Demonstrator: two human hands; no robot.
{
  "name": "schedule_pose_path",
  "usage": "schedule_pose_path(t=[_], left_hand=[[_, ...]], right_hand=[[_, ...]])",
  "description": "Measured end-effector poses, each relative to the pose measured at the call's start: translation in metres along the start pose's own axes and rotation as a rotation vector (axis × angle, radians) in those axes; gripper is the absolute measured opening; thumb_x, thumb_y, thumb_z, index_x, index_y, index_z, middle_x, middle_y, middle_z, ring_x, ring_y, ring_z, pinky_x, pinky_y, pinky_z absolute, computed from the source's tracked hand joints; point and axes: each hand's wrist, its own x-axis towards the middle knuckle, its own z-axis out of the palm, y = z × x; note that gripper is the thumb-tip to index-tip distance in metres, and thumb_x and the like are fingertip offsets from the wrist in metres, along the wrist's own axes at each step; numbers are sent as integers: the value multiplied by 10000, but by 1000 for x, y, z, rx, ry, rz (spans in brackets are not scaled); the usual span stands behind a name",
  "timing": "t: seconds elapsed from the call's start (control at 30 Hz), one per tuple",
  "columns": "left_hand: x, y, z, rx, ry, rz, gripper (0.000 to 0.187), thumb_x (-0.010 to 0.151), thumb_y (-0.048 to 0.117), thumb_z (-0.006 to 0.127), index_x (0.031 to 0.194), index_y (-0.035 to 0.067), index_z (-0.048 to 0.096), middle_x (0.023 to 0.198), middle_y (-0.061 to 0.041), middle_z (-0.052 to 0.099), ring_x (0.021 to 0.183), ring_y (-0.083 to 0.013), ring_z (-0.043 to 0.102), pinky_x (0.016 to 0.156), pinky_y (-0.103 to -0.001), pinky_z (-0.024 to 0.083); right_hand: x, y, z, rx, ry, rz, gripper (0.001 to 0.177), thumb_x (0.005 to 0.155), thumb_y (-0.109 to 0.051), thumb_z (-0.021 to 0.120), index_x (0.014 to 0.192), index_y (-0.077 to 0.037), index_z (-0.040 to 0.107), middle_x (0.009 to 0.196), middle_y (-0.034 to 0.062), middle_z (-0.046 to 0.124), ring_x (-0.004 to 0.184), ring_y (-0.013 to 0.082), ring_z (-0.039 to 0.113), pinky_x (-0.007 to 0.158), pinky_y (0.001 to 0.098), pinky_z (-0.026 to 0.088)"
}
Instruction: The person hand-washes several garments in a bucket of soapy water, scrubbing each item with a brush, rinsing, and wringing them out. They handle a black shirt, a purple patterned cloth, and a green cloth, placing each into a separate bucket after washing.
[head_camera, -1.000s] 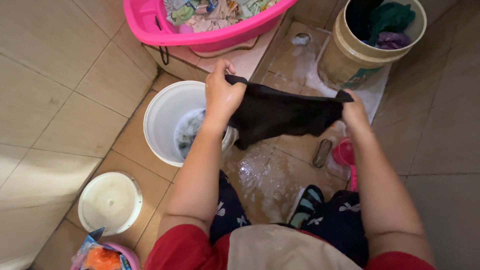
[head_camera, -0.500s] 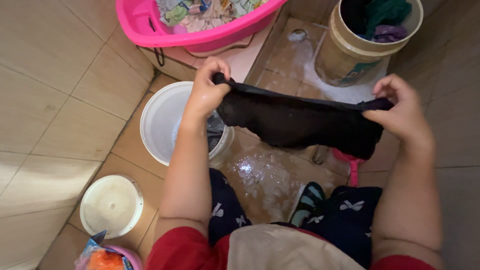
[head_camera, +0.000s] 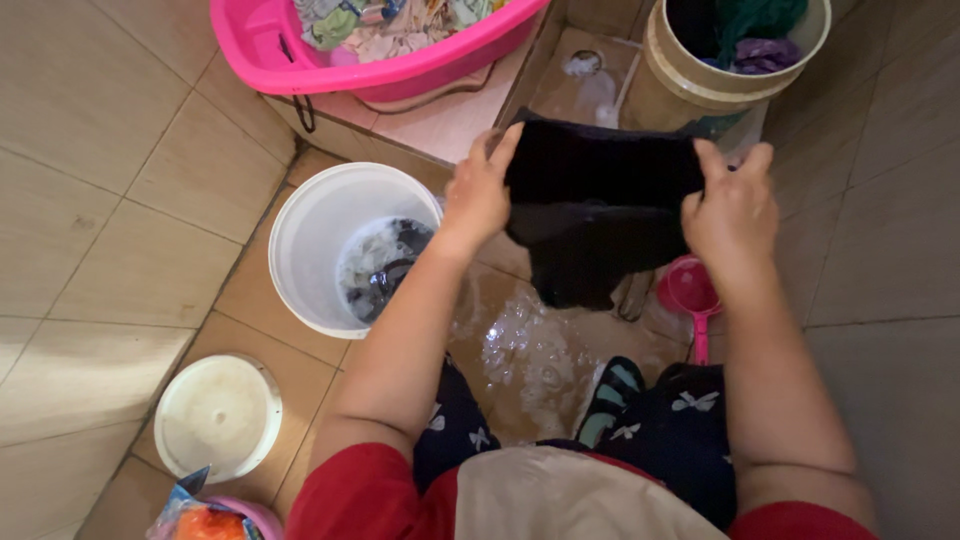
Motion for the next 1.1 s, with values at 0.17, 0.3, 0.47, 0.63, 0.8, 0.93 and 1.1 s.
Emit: schedule_pose_path(t=[0.17,0.3,0.47,0.63,0.8,0.93,1.1], left_hand=[[13,-25,32,-328,67,90,875,811,-135,461,1618,189,363,1429,-221,508,1355,-430,520,1170,-453,418],[17,-11,28,-311,9,-40,821,819,-116,492,1571,202,399,1183,-258,501,1120,-408,572,1058,-439,476],[8,10,-8,-202,154,122,731,864,-64,551,1533,217,455,1143,-204,535,1031,-425,612,949,-489,499],[13,11,-20,-56,97,34,726,799,-17,628,1472,233,516,1121,-179,559,988,-435,627,880,-519,509],[2,37,-46,-23,180,82,728,815,1,649,1488,233,497,1177,-183,561,987,-422,637,836,-515,527],[-6,48,-65,8,230,114,758,775,45,670,1482,249,491,1155,-187,592,983,-411,649,820,-508,542],[11,24,-45,45,-26,-74,687,889,126,597,1553,247,471,1000,-249,702,987,-439,647,919,-553,491]], right_hand=[[6,-10,-4,-6,-160,114,880,699,-202,861,1498,-198,493,1285,254,435,1134,484,563,901,536,511],[10,-16,-1,-6,-160,125,912,688,-217,885,1508,-194,487,1346,281,397,1171,501,541,947,522,507],[2,-4,-30,-13,-116,174,963,696,-261,915,1535,-152,455,1410,260,406,1240,478,549,1000,525,501],[12,-22,-14,12,-362,225,1125,566,-253,958,1548,-192,413,1406,296,339,1140,521,541,970,518,496],[6,-21,-40,1,-241,214,1061,588,-222,946,1512,-109,437,1370,285,383,1154,490,578,935,515,524],[-8,-13,-57,81,-95,96,987,685,-216,916,1536,-95,430,1379,284,415,1131,490,613,922,523,544],[6,-15,-20,34,-222,120,950,677,-270,877,1523,-154,461,1210,308,506,977,508,620,827,548,529]])
